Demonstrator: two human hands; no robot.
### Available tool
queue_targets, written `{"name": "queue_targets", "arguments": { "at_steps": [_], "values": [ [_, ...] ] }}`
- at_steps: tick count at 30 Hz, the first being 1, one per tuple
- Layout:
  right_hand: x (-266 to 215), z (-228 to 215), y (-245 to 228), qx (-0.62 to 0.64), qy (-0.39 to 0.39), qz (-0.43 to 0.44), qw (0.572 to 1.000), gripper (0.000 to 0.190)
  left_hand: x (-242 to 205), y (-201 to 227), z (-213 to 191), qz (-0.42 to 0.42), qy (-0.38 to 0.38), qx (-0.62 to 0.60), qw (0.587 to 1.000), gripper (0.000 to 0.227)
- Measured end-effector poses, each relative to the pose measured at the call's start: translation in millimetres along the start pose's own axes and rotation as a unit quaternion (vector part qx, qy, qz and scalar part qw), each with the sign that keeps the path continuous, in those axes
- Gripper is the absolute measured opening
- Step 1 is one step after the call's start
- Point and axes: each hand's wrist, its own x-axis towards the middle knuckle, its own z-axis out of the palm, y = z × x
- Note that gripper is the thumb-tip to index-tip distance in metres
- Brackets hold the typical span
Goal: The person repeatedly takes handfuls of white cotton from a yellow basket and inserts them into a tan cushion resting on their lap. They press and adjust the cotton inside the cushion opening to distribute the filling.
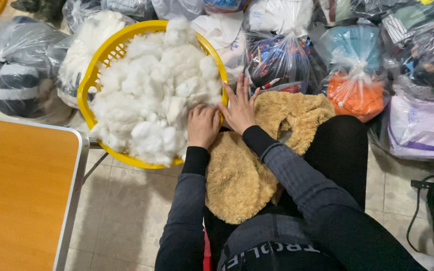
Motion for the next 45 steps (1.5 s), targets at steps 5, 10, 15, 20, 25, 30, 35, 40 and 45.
{"name": "queue_targets", "arguments": {
  "at_steps": [5,10,15,20,25,30,35,40,45],
  "values": [
    [-21.2,-11.0,-11.8,-0.009,-0.014,-0.019,1.000,0.068,-11.3,34.1,-30.3,-0.024,0.096,0.066,0.993,0.036],
    [-40.5,-22.4,-5.2,0.046,-0.004,-0.005,0.999,0.072,-33.6,57.3,-42.8,-0.076,0.122,0.057,0.988,0.044],
    [-50.5,-27.8,7.1,0.019,-0.036,-0.005,0.999,0.068,-41.0,65.4,-33.4,-0.048,0.095,0.065,0.992,0.049],
    [-44.7,-21.8,12.8,0.039,-0.049,-0.016,0.998,0.073,-5.6,48.0,-16.3,0.099,-0.035,-0.127,0.986,0.090],
    [-48.6,-26.2,14.8,0.061,-0.063,0.034,0.996,0.098,31.3,20.3,2.4,0.079,-0.173,-0.224,0.956,0.111],
    [-61.8,-33.6,18.7,0.093,-0.084,0.083,0.989,0.094,31.8,-18.7,37.3,-0.080,-0.218,-0.327,0.916,0.108],
    [-68.9,-34.0,24.2,0.056,-0.087,0.053,0.993,0.091,30.0,-48.7,81.8,-0.158,-0.268,-0.393,0.865,0.095],
    [-66.9,-39.4,23.5,0.067,-0.083,0.049,0.993,0.090,38.5,-32.0,65.6,-0.164,-0.218,-0.462,0.844,0.092],
    [-74.8,-41.0,13.6,0.120,-0.070,0.048,0.989,0.087,20.6,10.2,5.9,-0.135,-0.095,-0.535,0.828,0.096]
  ]
}}
